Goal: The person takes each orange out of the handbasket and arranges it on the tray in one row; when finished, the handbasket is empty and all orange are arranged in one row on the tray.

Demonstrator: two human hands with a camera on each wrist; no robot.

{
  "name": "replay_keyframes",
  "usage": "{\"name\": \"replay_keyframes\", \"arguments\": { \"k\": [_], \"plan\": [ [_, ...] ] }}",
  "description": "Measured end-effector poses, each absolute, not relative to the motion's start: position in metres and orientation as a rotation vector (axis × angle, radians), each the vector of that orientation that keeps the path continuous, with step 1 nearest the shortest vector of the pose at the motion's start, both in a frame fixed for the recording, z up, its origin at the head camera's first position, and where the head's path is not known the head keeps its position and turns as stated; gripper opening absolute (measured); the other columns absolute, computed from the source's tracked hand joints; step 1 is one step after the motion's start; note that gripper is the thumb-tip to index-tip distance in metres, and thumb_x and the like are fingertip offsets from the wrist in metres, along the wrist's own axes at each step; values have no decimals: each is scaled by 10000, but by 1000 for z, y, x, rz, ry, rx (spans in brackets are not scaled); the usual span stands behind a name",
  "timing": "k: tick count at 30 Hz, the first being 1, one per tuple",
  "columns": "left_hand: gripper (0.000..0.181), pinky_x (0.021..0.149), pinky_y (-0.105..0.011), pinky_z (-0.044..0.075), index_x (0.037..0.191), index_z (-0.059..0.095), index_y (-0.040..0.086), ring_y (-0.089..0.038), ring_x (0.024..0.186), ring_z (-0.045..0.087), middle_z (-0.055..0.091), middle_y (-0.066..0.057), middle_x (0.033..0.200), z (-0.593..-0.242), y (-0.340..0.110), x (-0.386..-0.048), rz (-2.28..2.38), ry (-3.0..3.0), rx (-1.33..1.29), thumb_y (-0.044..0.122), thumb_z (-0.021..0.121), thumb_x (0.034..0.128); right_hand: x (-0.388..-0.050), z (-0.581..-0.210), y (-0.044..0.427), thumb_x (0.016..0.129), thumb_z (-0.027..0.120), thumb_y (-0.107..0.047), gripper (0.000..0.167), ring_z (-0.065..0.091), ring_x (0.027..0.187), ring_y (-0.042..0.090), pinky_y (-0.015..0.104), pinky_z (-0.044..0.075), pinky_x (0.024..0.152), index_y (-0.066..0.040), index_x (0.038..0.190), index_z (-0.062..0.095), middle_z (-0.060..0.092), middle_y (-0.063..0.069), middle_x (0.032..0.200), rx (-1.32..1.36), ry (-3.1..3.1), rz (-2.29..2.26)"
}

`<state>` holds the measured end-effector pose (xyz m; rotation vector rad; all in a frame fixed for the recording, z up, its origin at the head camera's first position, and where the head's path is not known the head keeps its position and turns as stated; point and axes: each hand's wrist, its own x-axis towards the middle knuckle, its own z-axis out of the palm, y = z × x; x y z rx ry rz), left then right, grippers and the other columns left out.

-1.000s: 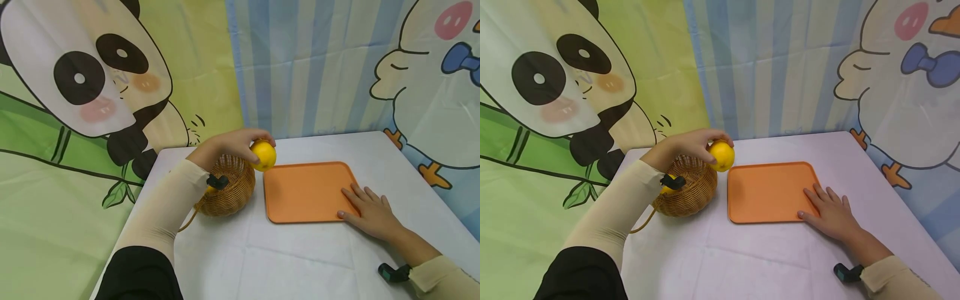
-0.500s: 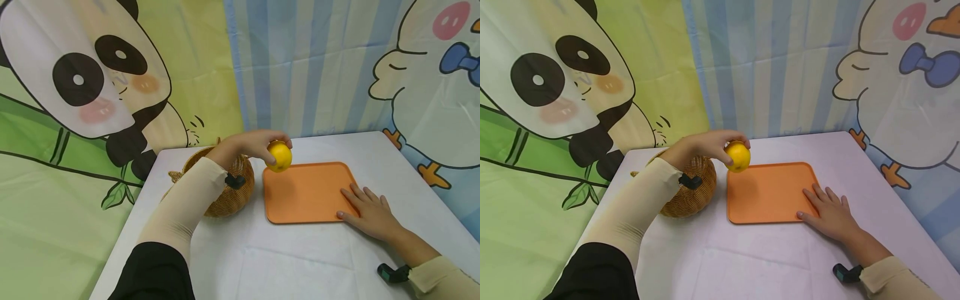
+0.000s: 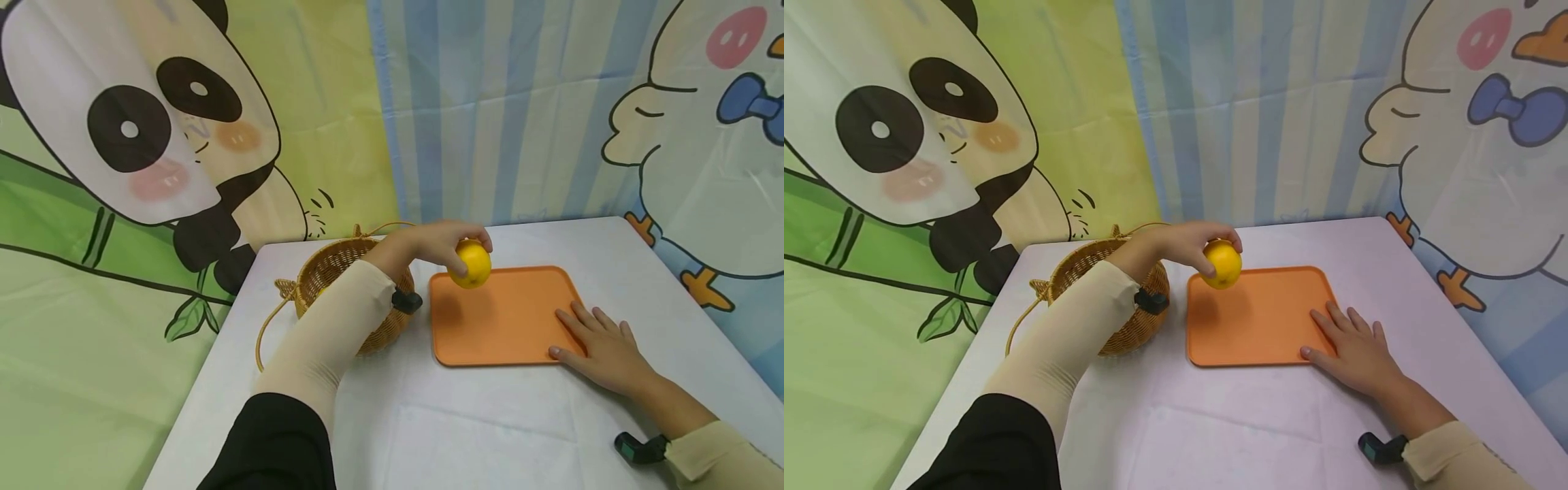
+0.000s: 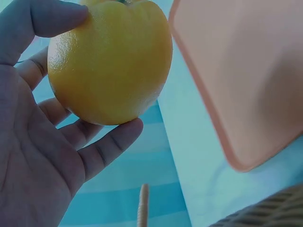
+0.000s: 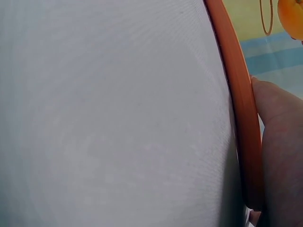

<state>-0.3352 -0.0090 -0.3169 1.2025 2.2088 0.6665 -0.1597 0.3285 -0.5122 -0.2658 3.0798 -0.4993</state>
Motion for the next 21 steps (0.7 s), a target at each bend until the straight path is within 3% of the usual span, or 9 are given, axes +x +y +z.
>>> {"name": "replay_keyframes", "arguments": {
  "k": [5, 15, 21],
  "plan": [
    [569, 907, -327, 533, 1401, 606, 180, -221, 1106, 585, 543, 5, 1470, -323, 0, -337, 668, 2202, 1201, 63, 748, 863, -159, -511, 328, 968, 598, -731, 968, 176, 1505, 635, 878, 37, 1098, -80, 1652, 385, 240, 299, 1706, -242, 3068, -491],
    [534, 902, -319, 524, 1377, 618, 226, -215, 1084, 579, 577, 45, 1352, -344, 20, -341, 695, 2175, 1215, 79, 748, 880, -160, -509, 326, 971, 587, -737, 969, 161, 1504, 643, 877, 20, 1101, -88, 1658, 376, 225, 301, 1710, -228, 3050, -487],
    [542, 895, -313, 527, 1392, 621, 184, -212, 1075, 582, 590, 34, 1332, -351, 31, -341, 754, 2157, 1224, 66, 741, 877, -160, -509, 327, 976, 579, -736, 965, 163, 1502, 645, 877, 16, 1100, -95, 1664, 367, 217, 297, 1714, -233, 3050, -484]
  ]
}}
